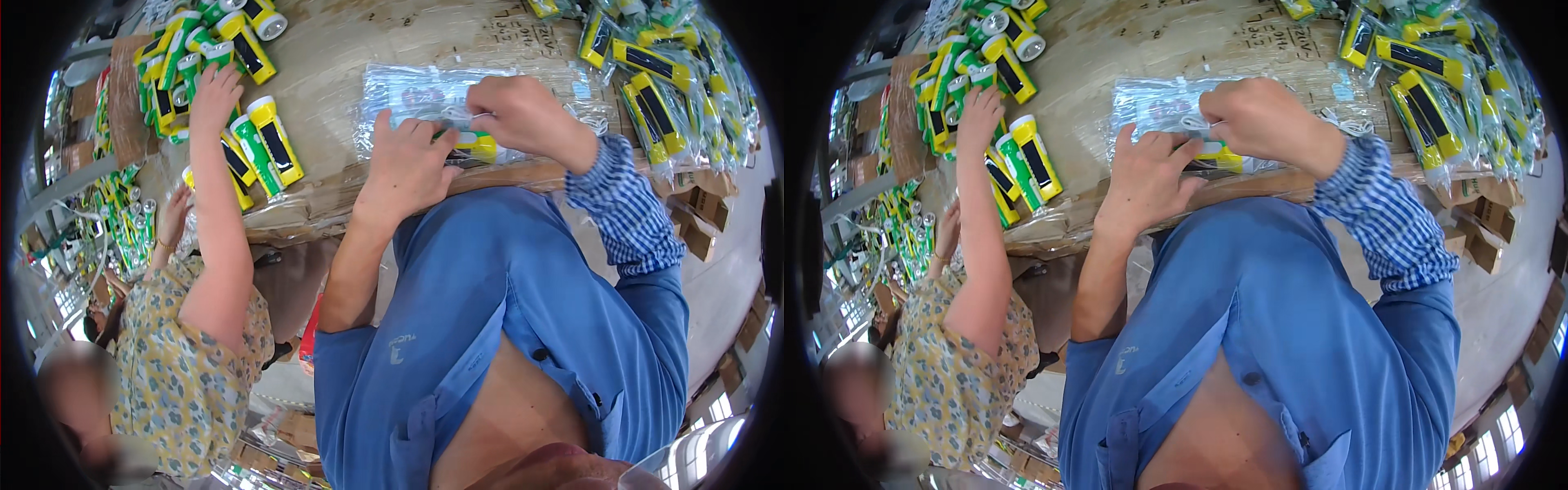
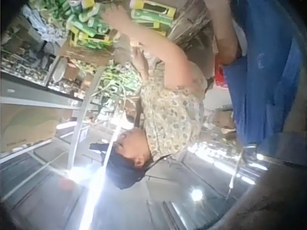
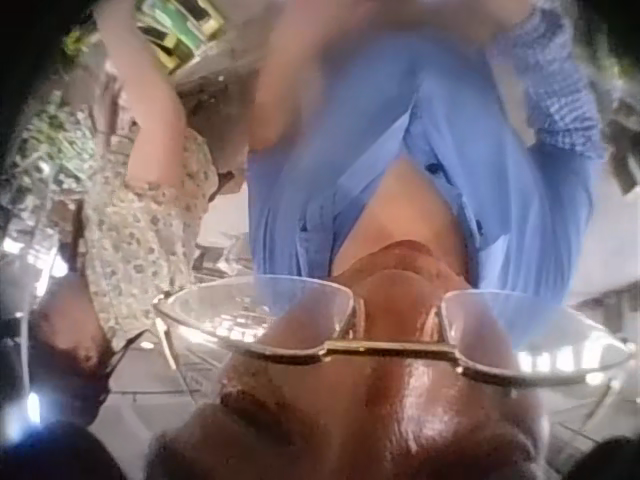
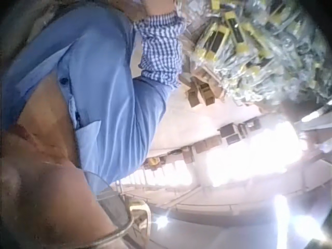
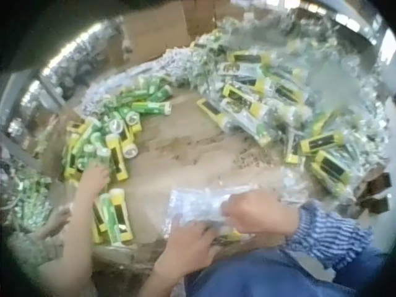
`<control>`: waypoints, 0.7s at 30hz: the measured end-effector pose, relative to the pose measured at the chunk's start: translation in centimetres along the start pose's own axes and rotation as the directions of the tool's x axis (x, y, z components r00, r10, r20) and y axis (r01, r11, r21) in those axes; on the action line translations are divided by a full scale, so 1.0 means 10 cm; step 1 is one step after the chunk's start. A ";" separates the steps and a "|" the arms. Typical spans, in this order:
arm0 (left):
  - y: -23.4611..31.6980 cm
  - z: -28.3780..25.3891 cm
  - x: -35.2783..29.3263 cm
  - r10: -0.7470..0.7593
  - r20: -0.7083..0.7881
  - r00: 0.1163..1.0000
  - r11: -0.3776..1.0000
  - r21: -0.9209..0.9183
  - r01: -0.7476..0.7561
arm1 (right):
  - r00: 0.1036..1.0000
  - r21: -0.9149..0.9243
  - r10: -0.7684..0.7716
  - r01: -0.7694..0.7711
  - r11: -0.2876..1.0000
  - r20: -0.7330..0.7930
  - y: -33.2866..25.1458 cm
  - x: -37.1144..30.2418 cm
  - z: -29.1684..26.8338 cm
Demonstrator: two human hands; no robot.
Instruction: Packaging solar-powered flashlights into plastic bags.
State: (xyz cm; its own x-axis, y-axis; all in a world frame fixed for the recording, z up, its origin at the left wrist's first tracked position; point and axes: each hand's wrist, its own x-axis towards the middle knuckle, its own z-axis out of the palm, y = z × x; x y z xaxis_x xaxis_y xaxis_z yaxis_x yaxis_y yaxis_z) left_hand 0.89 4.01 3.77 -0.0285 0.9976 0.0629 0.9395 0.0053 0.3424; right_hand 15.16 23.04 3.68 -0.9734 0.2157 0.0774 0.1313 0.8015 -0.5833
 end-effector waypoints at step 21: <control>-0.52 0.12 -0.31 -0.497 -0.342 0.797 0.823 -0.478 0.308 | 0.969 0.039 -0.244 0.243 0.969 0.034 -0.18 0.66 0.58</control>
State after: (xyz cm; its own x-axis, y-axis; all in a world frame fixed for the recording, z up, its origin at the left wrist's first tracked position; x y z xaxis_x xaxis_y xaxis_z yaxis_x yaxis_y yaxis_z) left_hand -3.52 0.96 0.63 -0.6068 0.7692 0.2005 0.6010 0.2789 0.7490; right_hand 7.42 19.79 0.51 -0.9818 -0.0053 0.1900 -0.1164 0.8073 -0.5786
